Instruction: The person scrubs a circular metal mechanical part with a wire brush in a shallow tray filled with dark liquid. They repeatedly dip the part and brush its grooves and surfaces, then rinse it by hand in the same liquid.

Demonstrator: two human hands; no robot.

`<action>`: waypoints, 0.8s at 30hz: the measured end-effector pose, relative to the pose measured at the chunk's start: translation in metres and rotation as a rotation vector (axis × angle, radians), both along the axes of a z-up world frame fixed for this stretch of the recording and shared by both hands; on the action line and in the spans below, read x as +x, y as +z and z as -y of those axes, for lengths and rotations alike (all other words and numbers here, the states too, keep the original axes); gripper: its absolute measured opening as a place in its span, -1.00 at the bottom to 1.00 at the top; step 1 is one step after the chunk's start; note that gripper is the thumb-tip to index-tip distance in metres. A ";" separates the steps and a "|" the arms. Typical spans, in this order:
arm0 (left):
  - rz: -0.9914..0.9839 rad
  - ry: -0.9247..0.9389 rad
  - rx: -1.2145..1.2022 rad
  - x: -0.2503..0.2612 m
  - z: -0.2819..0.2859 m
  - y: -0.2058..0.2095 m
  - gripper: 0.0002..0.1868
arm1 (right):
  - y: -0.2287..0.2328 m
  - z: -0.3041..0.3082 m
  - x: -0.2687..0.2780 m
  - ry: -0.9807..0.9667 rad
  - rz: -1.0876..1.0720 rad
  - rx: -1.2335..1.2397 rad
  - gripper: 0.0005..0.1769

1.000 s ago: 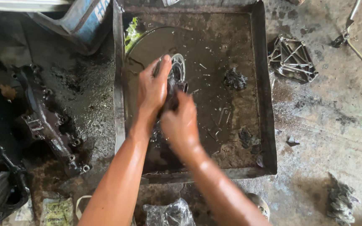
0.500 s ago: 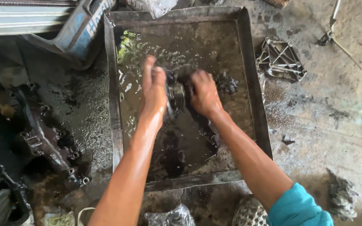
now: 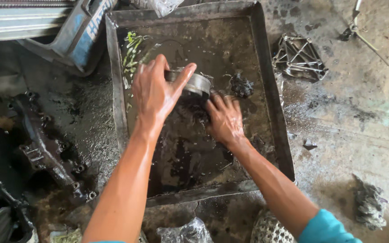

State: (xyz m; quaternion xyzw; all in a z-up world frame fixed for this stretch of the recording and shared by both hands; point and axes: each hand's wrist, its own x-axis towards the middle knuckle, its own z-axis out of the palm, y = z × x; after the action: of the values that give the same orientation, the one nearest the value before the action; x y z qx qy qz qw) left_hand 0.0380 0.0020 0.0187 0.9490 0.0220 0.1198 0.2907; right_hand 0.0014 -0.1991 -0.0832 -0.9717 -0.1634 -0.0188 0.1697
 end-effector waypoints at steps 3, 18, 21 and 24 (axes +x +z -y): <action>-0.091 -0.080 -0.062 0.012 -0.002 0.008 -0.20 | -0.006 0.000 -0.001 -0.146 0.121 -0.004 -0.14; -0.501 0.173 -0.701 -0.006 -0.024 -0.096 -0.20 | -0.023 -0.077 0.029 -0.168 -0.018 1.369 -0.60; -0.527 0.253 -0.764 0.002 -0.029 -0.127 -0.34 | -0.002 -0.115 -0.031 -0.016 0.253 0.661 -0.25; -0.508 0.342 -0.983 0.003 -0.034 -0.162 -0.44 | 0.023 -0.116 -0.071 0.030 0.140 0.600 -0.33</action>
State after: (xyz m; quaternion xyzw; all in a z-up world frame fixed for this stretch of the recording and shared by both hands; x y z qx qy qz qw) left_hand 0.0409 0.0360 -0.1433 0.6844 0.2970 -0.0906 0.6597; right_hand -0.0697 -0.0828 -0.0598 -0.8719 -0.1762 -0.1306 0.4378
